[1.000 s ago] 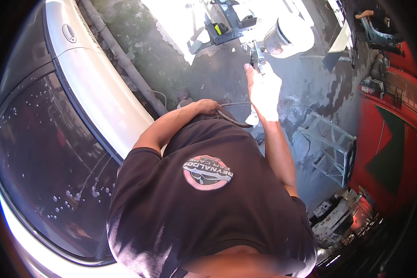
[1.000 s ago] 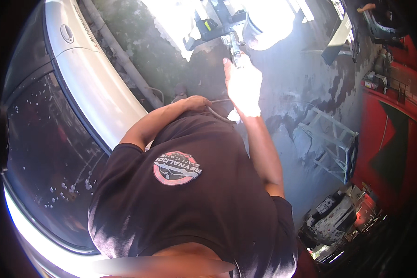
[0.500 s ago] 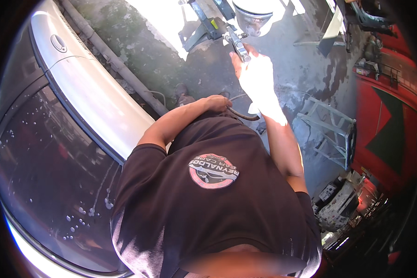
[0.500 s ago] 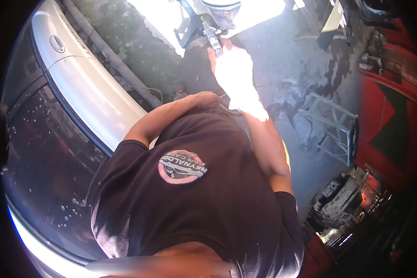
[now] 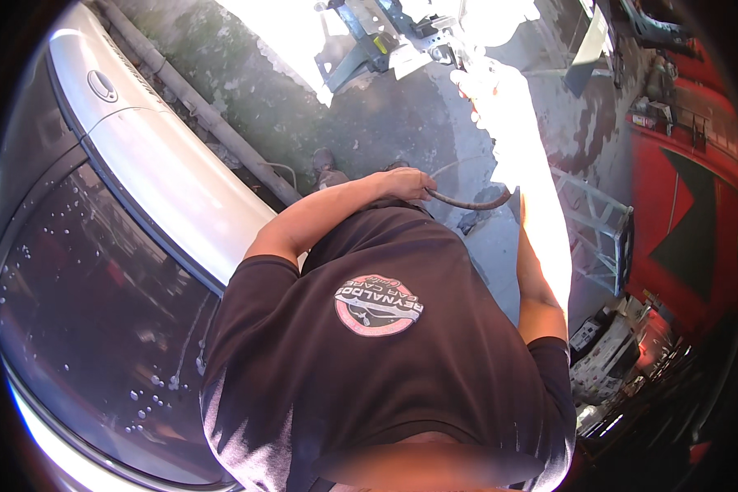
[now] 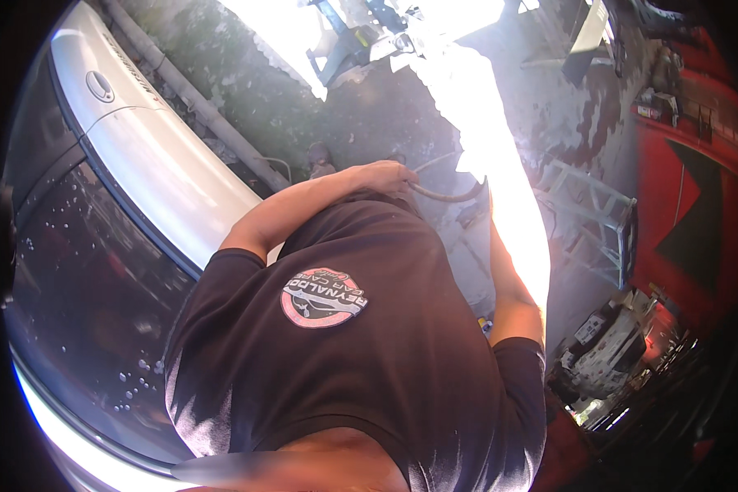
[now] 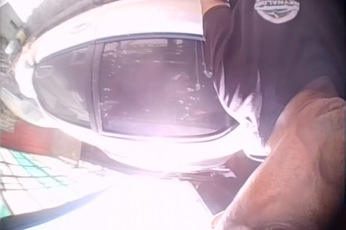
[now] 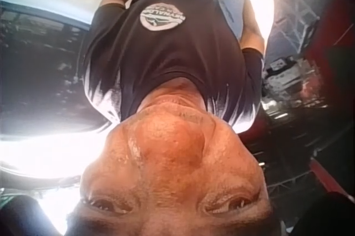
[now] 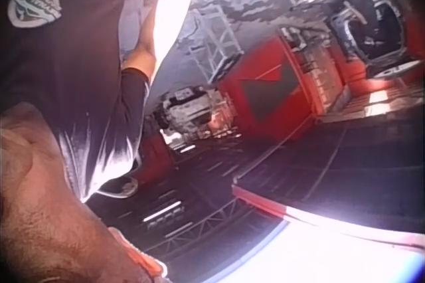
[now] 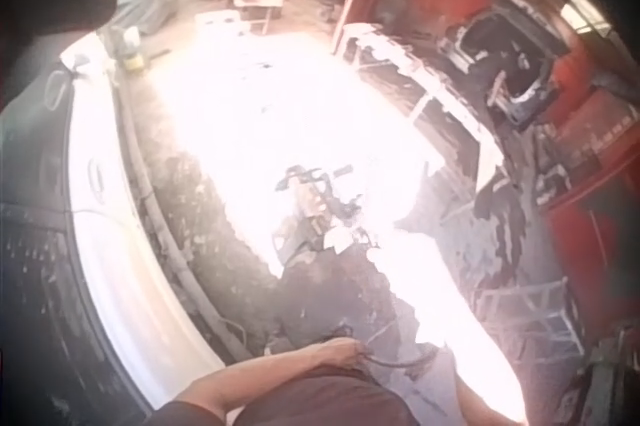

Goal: Preparing paint and spray painting an automotive part.

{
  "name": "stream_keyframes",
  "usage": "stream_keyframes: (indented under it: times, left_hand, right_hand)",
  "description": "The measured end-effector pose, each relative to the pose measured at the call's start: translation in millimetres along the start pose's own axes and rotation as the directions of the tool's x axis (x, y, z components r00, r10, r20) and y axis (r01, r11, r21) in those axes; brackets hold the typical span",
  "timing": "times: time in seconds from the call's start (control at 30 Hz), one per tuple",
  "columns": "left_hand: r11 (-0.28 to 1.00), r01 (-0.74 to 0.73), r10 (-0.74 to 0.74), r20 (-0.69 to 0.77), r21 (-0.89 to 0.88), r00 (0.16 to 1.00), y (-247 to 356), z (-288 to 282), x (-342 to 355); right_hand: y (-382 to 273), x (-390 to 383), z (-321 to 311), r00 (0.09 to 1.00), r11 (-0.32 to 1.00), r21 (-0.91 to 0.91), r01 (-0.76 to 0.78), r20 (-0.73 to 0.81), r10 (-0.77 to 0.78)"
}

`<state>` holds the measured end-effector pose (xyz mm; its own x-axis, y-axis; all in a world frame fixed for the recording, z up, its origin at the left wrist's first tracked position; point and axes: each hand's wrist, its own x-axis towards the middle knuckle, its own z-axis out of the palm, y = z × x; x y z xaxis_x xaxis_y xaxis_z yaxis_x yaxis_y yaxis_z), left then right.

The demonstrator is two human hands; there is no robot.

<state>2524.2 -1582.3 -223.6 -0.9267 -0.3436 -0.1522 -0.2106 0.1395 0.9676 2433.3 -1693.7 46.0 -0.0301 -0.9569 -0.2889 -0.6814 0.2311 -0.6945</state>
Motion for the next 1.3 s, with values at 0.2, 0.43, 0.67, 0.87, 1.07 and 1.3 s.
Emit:
stream_keyframes:
  times: [0.2,0.43,0.67,0.87,1.07,1.3]
  left_hand:
    - [0.996,0.058,-0.060,0.041,0.065,0.997,-31.2,11.0,5.3]
    - [0.988,0.089,-0.100,0.086,0.125,0.991,-44.7,17.7,9.0]
    - [0.990,0.081,-0.102,0.189,0.114,0.977,-41.5,9.3,20.3]
    - [0.983,0.103,-0.131,0.190,0.150,0.973,-31.5,5.6,30.1]
    - [0.994,0.111,-0.109,0.094,-0.017,0.990,-27.9,9.2,52.8]
    - [0.963,0.264,-0.265,-0.021,-0.054,0.964,-15.8,11.9,79.7]
  right_hand:
    - [29.6,-10.7,1.5,0.970,0.995,-0.051,0.089,-0.223,-0.098]
    - [40.1,-48.2,-2.4,0.983,0.945,0.285,-0.158,-0.046,0.178]
    - [65.6,-60.5,-12.9,0.983,0.900,0.410,-0.145,-0.043,0.178]
    - [73.5,-46.4,-23.2,0.973,0.872,0.461,-0.167,-0.064,0.220]
    - [74.1,-15.8,-33.9,0.975,0.947,0.319,0.037,-0.219,0.036]
    - [102.8,35.9,-38.6,0.936,0.911,0.268,0.314,-0.249,-0.249]
